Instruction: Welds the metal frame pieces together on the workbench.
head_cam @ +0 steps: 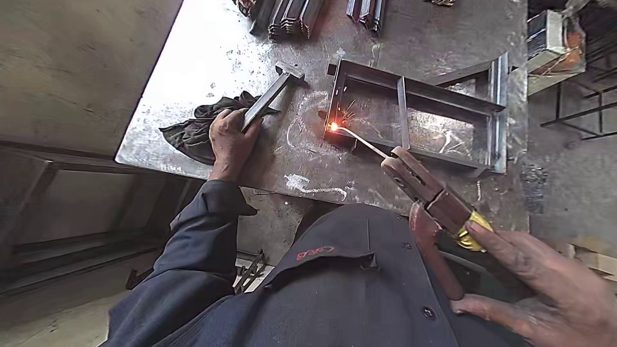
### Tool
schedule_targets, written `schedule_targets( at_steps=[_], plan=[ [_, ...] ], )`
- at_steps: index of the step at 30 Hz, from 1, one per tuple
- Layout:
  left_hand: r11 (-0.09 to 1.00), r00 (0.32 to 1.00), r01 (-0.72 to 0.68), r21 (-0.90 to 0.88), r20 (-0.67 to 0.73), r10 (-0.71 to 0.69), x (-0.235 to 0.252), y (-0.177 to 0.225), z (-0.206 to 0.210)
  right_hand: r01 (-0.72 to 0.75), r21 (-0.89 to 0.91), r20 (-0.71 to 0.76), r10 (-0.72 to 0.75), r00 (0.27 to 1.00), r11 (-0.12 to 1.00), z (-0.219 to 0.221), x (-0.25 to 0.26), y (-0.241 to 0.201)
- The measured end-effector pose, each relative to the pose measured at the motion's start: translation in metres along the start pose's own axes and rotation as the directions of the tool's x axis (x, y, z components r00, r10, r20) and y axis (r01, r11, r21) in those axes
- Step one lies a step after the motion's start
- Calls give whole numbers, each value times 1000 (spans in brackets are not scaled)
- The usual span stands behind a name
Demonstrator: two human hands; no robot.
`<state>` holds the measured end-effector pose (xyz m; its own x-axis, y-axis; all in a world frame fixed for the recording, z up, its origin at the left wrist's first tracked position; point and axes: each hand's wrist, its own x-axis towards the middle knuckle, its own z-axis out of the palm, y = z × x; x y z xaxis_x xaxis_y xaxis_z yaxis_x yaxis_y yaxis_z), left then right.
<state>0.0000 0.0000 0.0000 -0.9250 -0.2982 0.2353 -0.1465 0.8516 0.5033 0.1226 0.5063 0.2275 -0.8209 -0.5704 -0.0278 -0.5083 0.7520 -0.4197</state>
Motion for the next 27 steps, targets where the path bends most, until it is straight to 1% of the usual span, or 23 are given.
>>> schedule_targets(
  at_steps=[8, 11, 13, 15, 16, 18, 20, 22, 23, 25, 27],
  plan=[
    [1000, 1000, -7, 1, 19, 7, 1, -1, 1, -21, 11, 1, 21, 1000, 1000, 0, -1, -2],
    [1000, 1000, 8, 5, 18, -8, -1, 12, -6, -21, 12, -10, 21, 1000, 1000, 2, -2, 0],
    [999, 996, 43, 26, 76, -45, -5, 26, -20, -19, 3, -64, 19, 998, 1000, 6, -5, 5],
    [1000, 995, -23, 21, 99, 21, -8, 20, -15, -70, 21, -180, 73, 981, 997, 5, -12, 9],
    [997, 992, -48, 58, 117, 41, -9, 15, -11, -116, 24, -246, 119, 962, 993, 4, -17, 13],
    [981, 983, -108, 159, 167, 81, -8, 7, -2, -273, 24, -349, 264, 899, 962, 0, -29, 24],
    [954, 970, -193, 230, 194, 149, -8, 2, 4, -459, 47, -419, 434, 797, 887, -2, -41, 39],
    [946, 963, -218, 240, 209, 169, -7, -2, 8, -595, 111, -456, 572, 681, 796, 0, -49, 56],
    [947, 963, -220, 234, 207, 172, -6, -5, 9, -633, 139, -468, 614, 635, 761, 1, -52, 64],
    [949, 966, -213, 234, 198, 168, -6, -10, 12, -682, 174, -477, 667, 573, 710, 4, -56, 77],
    [953, 972, -190, 237, 185, 148, -5, -9, 12, -703, 184, -485, 685, 543, 687, 6, -57, 84]
  ],
)
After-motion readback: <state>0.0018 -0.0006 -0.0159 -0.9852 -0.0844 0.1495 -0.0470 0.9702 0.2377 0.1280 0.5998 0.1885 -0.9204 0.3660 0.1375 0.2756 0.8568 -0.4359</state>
